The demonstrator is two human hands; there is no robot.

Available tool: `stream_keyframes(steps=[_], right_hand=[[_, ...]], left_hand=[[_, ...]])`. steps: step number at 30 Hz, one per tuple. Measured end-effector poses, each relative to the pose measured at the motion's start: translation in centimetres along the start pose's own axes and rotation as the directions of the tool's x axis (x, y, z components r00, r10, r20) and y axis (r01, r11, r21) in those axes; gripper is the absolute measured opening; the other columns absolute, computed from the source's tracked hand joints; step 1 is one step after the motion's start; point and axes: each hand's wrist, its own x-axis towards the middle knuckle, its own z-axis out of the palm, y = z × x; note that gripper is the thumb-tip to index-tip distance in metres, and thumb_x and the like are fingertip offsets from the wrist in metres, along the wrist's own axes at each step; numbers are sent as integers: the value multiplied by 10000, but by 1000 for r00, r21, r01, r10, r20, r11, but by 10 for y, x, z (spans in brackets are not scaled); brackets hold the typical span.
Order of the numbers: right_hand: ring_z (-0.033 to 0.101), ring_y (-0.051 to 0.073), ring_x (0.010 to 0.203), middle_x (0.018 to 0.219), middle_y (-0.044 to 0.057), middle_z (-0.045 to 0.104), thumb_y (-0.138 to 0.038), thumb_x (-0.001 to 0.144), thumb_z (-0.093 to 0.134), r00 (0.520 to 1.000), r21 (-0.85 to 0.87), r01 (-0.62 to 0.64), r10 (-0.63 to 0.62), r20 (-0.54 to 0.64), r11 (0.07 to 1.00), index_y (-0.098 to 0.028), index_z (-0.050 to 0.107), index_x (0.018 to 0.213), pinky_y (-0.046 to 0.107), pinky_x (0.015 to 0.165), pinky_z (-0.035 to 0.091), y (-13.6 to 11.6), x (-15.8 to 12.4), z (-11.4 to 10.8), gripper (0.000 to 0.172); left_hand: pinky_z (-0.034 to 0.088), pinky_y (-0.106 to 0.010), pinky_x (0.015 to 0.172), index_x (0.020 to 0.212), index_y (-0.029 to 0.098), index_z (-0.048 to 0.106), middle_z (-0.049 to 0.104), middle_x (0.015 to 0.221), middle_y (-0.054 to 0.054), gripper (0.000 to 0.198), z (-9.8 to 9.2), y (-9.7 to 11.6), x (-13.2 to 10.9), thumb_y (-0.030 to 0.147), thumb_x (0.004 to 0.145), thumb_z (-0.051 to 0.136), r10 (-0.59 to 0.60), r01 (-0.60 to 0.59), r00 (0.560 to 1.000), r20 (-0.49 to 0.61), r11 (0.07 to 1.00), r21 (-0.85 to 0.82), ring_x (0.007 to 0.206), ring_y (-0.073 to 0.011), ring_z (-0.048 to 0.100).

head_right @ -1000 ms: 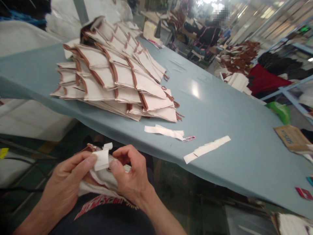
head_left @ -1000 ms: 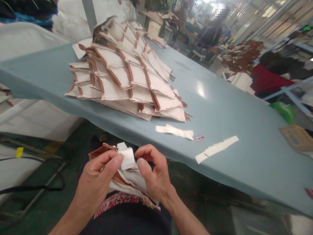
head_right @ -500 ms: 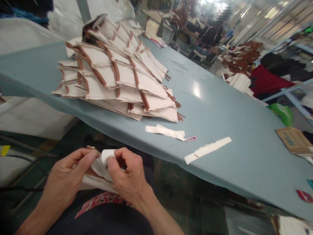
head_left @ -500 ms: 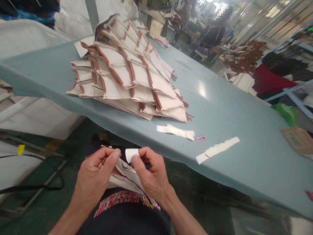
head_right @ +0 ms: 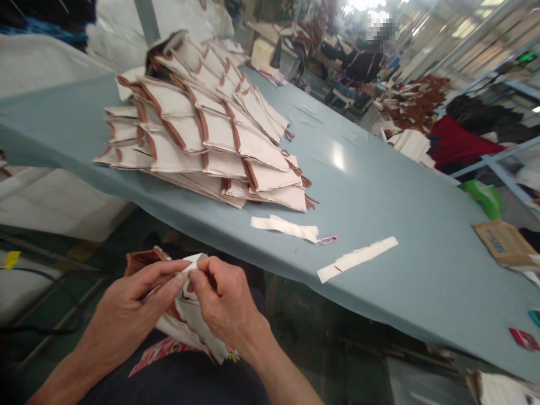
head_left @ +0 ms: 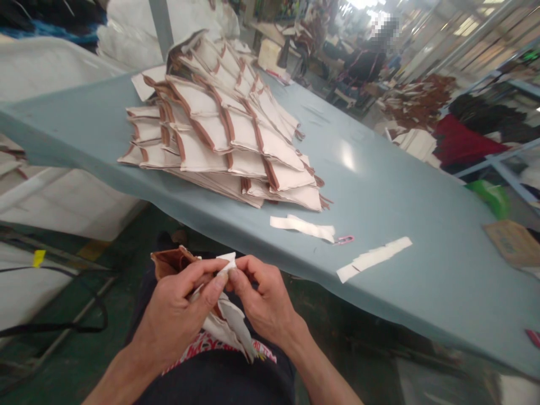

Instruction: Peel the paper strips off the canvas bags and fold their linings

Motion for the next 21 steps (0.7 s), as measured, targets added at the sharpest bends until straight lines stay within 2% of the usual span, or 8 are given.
stream_keyframes(steps=[4, 8, 11, 13, 17, 21], right_hand=[[634, 147, 698, 803, 4, 729, -327, 1126, 584, 999, -14, 25, -25, 33, 1000, -217, 672, 903, 269, 702, 463, 1, 0, -2, 263], [637, 161, 739, 834, 10, 722, -315, 1125, 574, 997, -121, 63, -56, 60, 991, -229, 653, 902, 286, 743, 464, 2, 0, -2, 251], [607, 163, 742, 820, -1, 685, -262, 1084, 566, 993, -178, 108, -97, 69, 978, -236, 634, 879, 299, 752, 441, 4, -1, -1, 218], [572, 156, 713, 790, -19, 644, -233, 1048, 562, 993, -143, 107, -101, 54, 984, -237, 617, 859, 301, 723, 414, 6, -2, -3, 197], [502, 157, 645, 703, -42, 558, -303, 1041, 586, 988, 87, 70, -57, -145, 994, -242, 595, 782, 309, 652, 378, 16, -5, -19, 266], [557, 185, 680, 723, -11, 626, -419, 1083, 593, 940, 198, 73, -2, -340, 978, -243, 645, 761, 333, 689, 453, 28, -5, -49, 370]], left_hand=[[613, -234, 508, 936, 224, 839, 845, 663, -4, 317, 1, 1, -1, 513, 889, 718, -114, 116, 993, 34, 992, -54, 524, -217, 786], [596, -262, 486, 933, 218, 806, 809, 596, -15, 391, 1, 0, -1, 598, 860, 746, -246, 261, 963, 110, 954, -146, 479, -227, 748], [551, -260, 462, 850, 221, 775, 773, 550, -20, 422, 2, -3, 2, 641, 827, 786, -296, 324, 943, 153, 923, -208, 455, -215, 699], [521, -251, 454, 792, 229, 744, 738, 517, -7, 428, 3, -7, 4, 652, 824, 806, -319, 348, 936, 152, 906, -241, 431, -192, 649], [524, -265, 467, 787, 244, 700, 731, 527, -1, 482, 0, -16, 12, 715, 846, 780, -368, 372, 928, 67, 889, -267, 429, -189, 623], [514, -284, 491, 833, 253, 664, 716, 549, 13, 507, -7, -24, 29, 757, 879, 696, -317, 303, 946, -71, 939, -160, 455, -202, 630]])
